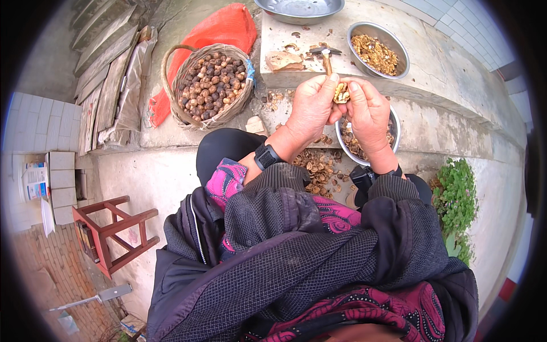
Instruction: The person sits on a step and shells nuts by hand, placing the kernels into a metal bowl. They occasionally use a hammer to crack a nut before removing the shell and adding the kernel to the bowl.
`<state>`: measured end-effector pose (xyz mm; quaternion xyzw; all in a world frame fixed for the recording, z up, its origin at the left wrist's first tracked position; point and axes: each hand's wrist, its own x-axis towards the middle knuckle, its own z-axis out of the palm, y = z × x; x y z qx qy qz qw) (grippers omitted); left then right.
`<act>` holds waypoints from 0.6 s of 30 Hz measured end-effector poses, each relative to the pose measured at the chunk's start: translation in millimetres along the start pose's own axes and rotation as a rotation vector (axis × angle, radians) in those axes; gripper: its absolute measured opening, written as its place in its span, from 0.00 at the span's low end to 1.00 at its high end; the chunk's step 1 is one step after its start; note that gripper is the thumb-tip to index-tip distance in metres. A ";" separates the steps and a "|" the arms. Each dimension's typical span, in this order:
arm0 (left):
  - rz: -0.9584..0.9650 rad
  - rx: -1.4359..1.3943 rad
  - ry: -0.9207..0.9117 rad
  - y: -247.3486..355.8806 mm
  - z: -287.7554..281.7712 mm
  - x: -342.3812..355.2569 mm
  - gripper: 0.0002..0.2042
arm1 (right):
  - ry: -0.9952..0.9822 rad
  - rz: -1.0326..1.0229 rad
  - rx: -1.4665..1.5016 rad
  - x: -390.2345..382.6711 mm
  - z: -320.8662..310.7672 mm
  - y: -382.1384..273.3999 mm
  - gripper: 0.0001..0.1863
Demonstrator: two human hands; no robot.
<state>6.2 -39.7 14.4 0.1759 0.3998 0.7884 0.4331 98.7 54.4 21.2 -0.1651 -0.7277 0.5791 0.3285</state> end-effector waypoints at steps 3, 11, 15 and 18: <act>-0.006 0.015 0.017 -0.4 -0.3 0.8 0.15 | 0.019 -0.029 0.028 -1.2 3.6 2.5 0.10; -0.002 -0.025 0.031 -4.8 -2.2 2.0 0.15 | 0.100 -0.194 -0.160 -3.7 7.0 5.8 0.10; -0.009 -0.036 0.018 -6.0 -3.7 5.1 0.15 | 0.110 -0.244 -0.237 0.4 6.9 4.1 0.08; -0.067 -0.140 -0.066 -2.8 -8.5 5.6 0.17 | 0.074 -0.287 -0.207 2.7 2.7 0.1 0.07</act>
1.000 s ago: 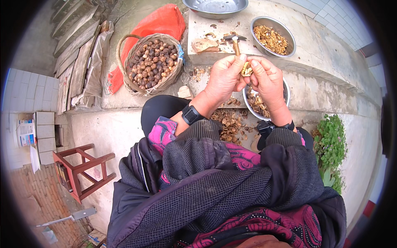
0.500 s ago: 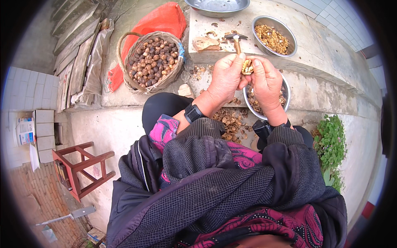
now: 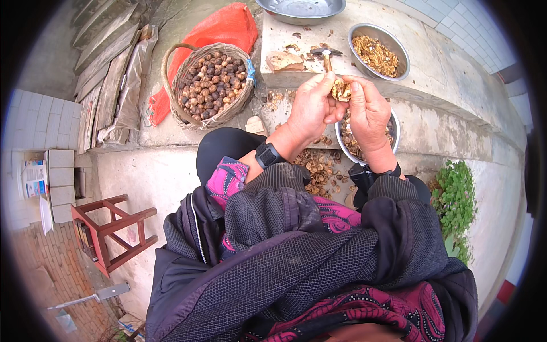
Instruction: The person sits on a step and shells nuts by hand, placing the kernels into a metal bowl. They occasionally use a hammer to crack a nut before removing the shell and adding the kernel to the bowl.
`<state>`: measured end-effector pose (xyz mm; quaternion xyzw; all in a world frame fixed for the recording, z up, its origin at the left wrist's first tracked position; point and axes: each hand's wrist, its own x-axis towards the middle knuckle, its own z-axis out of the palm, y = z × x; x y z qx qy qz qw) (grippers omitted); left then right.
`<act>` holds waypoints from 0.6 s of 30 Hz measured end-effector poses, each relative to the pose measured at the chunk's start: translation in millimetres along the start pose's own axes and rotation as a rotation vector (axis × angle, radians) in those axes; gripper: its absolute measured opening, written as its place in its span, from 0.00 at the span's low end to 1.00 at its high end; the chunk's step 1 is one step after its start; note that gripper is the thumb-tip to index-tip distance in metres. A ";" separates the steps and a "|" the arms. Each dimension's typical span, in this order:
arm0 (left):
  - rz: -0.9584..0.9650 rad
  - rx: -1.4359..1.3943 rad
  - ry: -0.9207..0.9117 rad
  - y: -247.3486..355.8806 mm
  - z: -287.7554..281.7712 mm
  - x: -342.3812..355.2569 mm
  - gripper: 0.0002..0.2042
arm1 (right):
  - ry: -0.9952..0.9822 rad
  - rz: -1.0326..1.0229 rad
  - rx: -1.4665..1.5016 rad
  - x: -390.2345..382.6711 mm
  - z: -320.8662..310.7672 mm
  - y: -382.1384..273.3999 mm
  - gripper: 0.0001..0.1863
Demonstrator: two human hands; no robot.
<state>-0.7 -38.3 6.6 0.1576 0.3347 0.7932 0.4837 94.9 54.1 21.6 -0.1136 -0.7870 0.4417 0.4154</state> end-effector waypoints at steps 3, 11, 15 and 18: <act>-0.109 -0.210 -0.057 3.9 -3.6 2.3 0.18 | -0.041 0.015 0.009 1.7 -2.7 -0.8 0.07; -0.117 -0.092 -0.009 0.5 -5.5 3.2 0.13 | -0.072 -0.018 -0.086 6.0 -7.2 4.0 0.08; -0.109 -0.160 -0.016 0.4 -6.7 3.0 0.11 | -0.089 0.080 -0.031 6.7 -9.7 0.7 0.08; -0.137 -0.177 0.020 0.4 -7.0 2.7 0.10 | -0.105 0.161 0.001 7.3 -12.0 -0.2 0.09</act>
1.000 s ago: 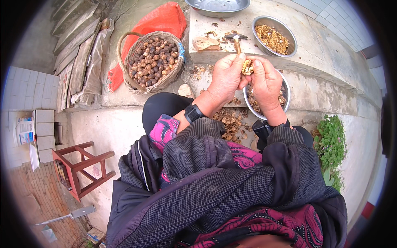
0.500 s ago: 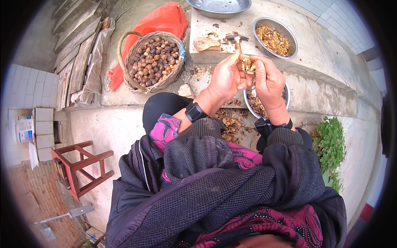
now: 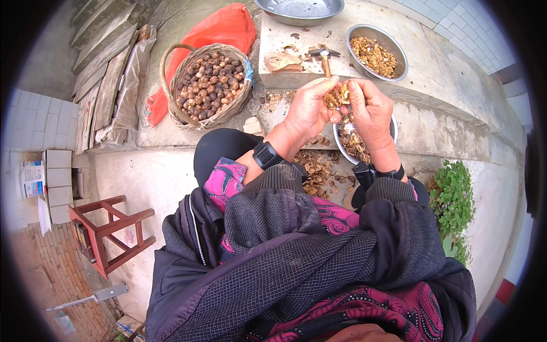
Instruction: The person sits on a step and shells nuts by hand, placing the kernels into a metal bowl. They occasionally use a hammer to crack a nut before removing the shell and adding the kernel to the bowl.
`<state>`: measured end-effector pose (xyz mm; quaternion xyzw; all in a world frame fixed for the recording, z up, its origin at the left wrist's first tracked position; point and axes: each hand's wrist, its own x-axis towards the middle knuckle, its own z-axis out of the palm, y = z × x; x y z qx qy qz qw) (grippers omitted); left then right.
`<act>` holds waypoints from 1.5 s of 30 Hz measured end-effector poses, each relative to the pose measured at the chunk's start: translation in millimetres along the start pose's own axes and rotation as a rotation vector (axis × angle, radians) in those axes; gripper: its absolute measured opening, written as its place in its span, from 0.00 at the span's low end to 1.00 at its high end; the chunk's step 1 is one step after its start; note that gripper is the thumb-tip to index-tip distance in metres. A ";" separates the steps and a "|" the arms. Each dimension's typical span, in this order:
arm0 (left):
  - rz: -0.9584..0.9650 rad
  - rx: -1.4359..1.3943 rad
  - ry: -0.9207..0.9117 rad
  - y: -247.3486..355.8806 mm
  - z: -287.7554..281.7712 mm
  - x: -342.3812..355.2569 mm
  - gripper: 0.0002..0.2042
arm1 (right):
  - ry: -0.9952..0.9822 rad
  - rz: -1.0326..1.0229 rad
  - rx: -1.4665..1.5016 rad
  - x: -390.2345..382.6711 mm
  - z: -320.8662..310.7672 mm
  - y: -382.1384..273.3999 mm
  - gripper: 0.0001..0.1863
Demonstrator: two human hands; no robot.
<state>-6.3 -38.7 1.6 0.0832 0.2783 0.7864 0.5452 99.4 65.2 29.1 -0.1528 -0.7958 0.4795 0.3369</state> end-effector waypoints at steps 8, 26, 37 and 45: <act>0.054 0.148 -0.011 -0.1 -1.2 1.7 0.09 | 0.009 0.071 0.115 3.2 -3.9 3.6 0.09; 0.104 0.102 0.065 1.6 -6.2 3.2 0.19 | -0.193 0.363 0.747 5.9 -17.6 14.6 0.08; 0.101 -0.098 0.132 0.1 -2.6 3.0 0.23 | -0.121 -0.056 -0.014 -2.5 1.2 5.8 0.09; 0.083 -0.082 0.028 -4.2 -7.7 8.7 0.23 | -0.246 -0.012 -0.314 -6.0 -1.7 9.9 0.14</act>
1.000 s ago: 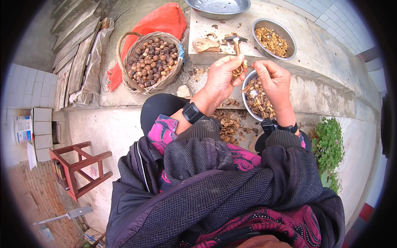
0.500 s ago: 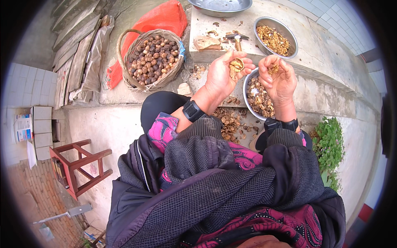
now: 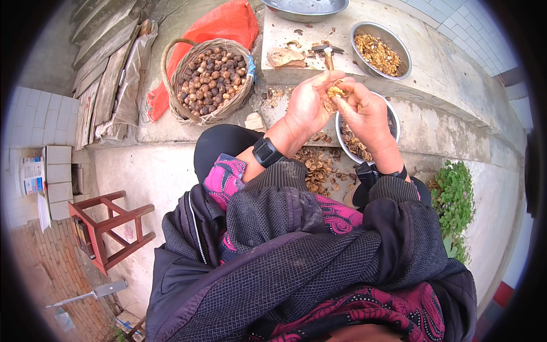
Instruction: The person sits on a step and shells nuts by hand, placing the kernels into a metal bowl. They occasionally use a hammer to crack a nut before removing the shell and adding the kernel to the bowl.
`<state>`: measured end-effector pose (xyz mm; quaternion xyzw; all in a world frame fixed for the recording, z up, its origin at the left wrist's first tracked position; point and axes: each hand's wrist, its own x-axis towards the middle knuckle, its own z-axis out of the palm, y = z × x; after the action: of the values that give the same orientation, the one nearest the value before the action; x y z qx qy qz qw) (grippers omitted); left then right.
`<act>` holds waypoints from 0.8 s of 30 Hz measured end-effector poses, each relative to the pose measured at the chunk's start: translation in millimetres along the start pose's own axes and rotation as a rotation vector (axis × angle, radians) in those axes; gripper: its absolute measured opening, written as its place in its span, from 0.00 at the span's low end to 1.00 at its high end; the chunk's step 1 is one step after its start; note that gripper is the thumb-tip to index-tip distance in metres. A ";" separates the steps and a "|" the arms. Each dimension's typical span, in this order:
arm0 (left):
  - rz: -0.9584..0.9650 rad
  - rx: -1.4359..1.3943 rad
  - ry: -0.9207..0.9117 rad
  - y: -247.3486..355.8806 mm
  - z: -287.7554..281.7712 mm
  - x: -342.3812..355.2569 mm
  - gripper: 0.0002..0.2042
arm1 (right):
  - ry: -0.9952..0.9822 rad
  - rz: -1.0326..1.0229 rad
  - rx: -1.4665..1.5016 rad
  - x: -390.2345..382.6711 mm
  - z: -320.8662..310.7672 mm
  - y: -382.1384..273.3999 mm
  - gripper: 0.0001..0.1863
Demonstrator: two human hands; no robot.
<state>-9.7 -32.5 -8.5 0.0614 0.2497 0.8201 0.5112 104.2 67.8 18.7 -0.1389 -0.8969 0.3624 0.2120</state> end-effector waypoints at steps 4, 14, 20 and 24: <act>-0.018 -0.005 0.007 1.2 -4.3 1.3 0.22 | 0.053 -0.008 0.215 2.6 3.5 0.7 0.14; 0.069 -0.005 -0.067 5.0 -2.9 0.0 0.20 | 0.159 -0.253 0.058 1.4 5.5 7.3 0.13; 0.122 -0.065 -0.041 7.7 2.3 -3.1 0.17 | 0.263 -0.441 -0.057 2.6 5.1 12.5 0.14; 0.133 0.036 -0.061 6.8 2.7 -2.1 0.16 | 0.229 -0.390 -0.027 1.8 6.7 12.6 0.15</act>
<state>-13.2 -35.8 -2.6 0.1123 0.2442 0.8454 0.4617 100.6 73.4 5.9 -0.0059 -0.8817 0.2841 0.3767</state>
